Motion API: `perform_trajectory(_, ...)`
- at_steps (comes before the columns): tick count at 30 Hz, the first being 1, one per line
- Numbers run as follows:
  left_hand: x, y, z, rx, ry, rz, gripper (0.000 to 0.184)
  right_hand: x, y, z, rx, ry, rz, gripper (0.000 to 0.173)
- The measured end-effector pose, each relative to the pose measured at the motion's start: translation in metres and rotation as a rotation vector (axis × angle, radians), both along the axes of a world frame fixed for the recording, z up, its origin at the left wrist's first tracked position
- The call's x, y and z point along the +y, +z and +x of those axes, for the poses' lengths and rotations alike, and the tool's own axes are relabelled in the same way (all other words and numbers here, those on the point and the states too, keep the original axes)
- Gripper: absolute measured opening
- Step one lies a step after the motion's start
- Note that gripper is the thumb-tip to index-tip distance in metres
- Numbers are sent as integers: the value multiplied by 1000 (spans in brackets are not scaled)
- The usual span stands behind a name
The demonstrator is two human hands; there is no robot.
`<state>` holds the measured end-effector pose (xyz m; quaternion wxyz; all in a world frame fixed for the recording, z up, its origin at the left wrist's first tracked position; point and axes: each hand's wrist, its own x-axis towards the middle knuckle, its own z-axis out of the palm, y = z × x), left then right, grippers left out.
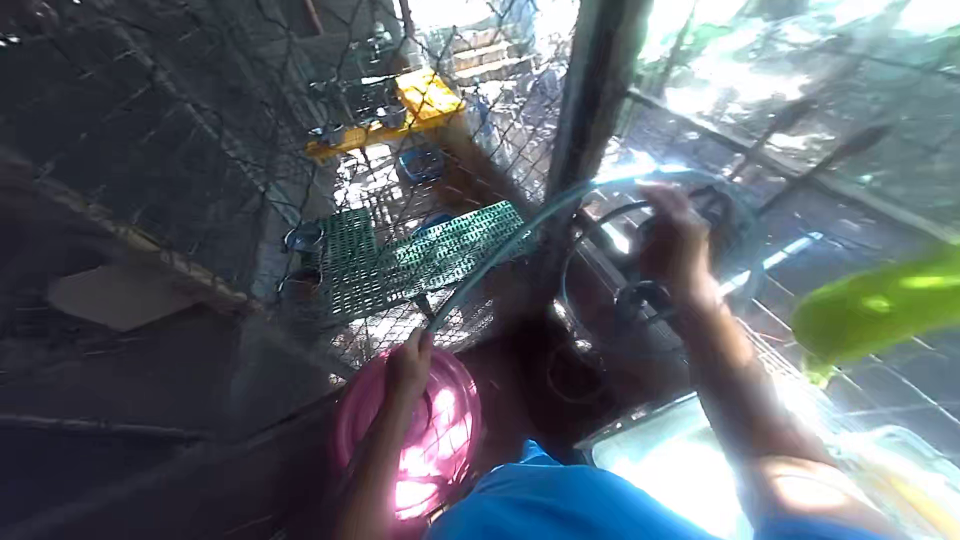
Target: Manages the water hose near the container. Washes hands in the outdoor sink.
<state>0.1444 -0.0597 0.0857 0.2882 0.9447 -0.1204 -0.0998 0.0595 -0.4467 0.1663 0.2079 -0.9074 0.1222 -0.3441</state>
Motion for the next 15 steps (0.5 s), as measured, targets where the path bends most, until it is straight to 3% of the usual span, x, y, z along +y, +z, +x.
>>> perform_trajectory(3, 0, 3, 16, 52, -26, 28, 50, 66, -27, 33, 138, 312, -73, 63)
perform_trajectory(7, -12, 11, 22, 85, -82, 55, 53, 149, -74, 81, 279, 695, -232, 68)
perform_trajectory(9, -16, 17, 19, 113, -89, 57, 53, 177, -93, 113, 278, 815, -228, 56)
perform_trajectory(11, -20, 16, 21, 123, -52, 49, 54, 192, -107, 143, 146, 820, -215, 28)
perform_trajectory(13, -21, 13, 32, 95, 3, -16, 52, 196, -102, 171, 85, 814, -254, 25)
perform_trajectory(15, -16, 6, 44, 123, 19, -105, 44, 197, -82, 192, 188, 846, -299, 20)
